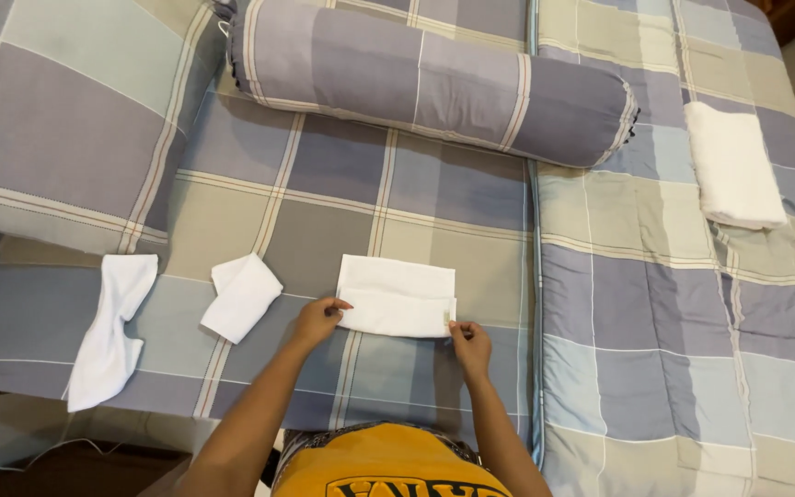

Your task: The person wipes a wooden bedside table with a dark cloth, then opens and closes the drawer. They then fold white towels on the bed and place them on the table.

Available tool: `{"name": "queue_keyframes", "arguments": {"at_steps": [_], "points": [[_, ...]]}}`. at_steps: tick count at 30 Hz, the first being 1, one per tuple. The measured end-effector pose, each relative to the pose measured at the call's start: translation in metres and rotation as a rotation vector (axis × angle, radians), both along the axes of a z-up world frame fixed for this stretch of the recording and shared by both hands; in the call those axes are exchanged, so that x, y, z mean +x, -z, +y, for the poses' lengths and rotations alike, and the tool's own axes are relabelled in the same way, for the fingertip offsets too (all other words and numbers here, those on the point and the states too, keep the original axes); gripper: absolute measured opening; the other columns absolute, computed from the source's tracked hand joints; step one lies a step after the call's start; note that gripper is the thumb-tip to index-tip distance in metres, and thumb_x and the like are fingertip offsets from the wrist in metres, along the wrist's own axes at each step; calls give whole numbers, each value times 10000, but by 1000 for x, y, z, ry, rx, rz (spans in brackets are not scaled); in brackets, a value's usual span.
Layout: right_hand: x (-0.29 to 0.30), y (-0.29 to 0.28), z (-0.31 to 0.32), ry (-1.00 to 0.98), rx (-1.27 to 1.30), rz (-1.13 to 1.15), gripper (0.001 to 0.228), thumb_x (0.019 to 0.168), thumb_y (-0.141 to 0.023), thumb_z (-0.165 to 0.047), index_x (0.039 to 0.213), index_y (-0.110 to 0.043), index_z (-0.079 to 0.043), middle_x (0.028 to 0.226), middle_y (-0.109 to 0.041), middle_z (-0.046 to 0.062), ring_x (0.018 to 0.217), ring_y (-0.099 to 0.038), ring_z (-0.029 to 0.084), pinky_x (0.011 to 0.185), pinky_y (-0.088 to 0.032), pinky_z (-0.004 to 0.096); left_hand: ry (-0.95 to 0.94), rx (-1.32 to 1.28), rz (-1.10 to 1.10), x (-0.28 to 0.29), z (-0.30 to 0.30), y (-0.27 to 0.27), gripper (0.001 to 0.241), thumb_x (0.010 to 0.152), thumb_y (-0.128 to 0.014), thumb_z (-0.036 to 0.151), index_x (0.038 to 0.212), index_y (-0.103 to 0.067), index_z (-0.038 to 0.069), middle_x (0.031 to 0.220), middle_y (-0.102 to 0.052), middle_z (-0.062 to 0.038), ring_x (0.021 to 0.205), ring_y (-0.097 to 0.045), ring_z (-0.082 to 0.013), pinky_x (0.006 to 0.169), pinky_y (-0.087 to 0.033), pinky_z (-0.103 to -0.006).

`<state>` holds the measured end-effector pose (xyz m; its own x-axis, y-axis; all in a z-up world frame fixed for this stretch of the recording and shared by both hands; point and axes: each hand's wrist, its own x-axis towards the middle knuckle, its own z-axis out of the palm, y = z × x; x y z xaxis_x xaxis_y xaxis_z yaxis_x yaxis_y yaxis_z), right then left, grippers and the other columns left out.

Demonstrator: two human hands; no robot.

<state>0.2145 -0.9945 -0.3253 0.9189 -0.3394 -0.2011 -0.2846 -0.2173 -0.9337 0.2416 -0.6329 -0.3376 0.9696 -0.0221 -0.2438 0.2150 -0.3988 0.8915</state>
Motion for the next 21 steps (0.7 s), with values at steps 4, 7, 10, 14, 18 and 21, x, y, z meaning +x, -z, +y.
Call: {"name": "queue_keyframes", "arguments": {"at_steps": [4,7,10,14,18,21], "points": [[-6,16,-4,-16,130,63,198,929,-742,-150,1010,-671,16,777,-670,44,599,-565,116,539,-462,288,-2,-16,-40,-6,9,28,201,847,-734,75,1027,-807,124,917,-776,-27,815,-699,-129,762,-554,-293],[-16,12,-1,-12,166,110,239,906,-710,-73,1106,-595,-10,792,-663,42,595,-574,129,519,-479,305,-1,-42,-9,-17,14,38,209,821,-737,55,1011,-800,115,900,-778,-23,804,-710,-123,753,-559,-290],[-15,8,1,-56,77,132,294,894,-677,-46,1177,-600,-62,785,-662,27,606,-579,113,524,-492,293,-6,-16,67,-23,11,3,235,813,-734,52,1025,-798,128,856,-758,-28,785,-691,-133,740,-553,-300],[-17,29,-6,-163,62,79,316,902,-665,-47,1209,-732,-85,750,-638,-7,613,-542,82,543,-467,265,35,109,29,-26,5,-39,325,776,-809,110,1095,-797,171,823,-704,-75,758,-655,-190,730,-539,-334],[-21,28,-8,-209,1,77,280,881,-725,-53,1152,-796,-61,751,-660,-23,643,-547,64,589,-470,240,28,250,-80,-24,1,-45,387,727,-852,139,1107,-790,183,926,-713,-82,838,-688,-233,792,-557,-355],[-26,13,-3,-211,5,107,303,838,-767,-44,1140,-784,-66,773,-689,-2,658,-581,80,608,-495,249,13,315,-101,-29,-1,-46,371,738,-848,139,1102,-795,190,1012,-715,-85,944,-690,-261,862,-556,-370]]}}
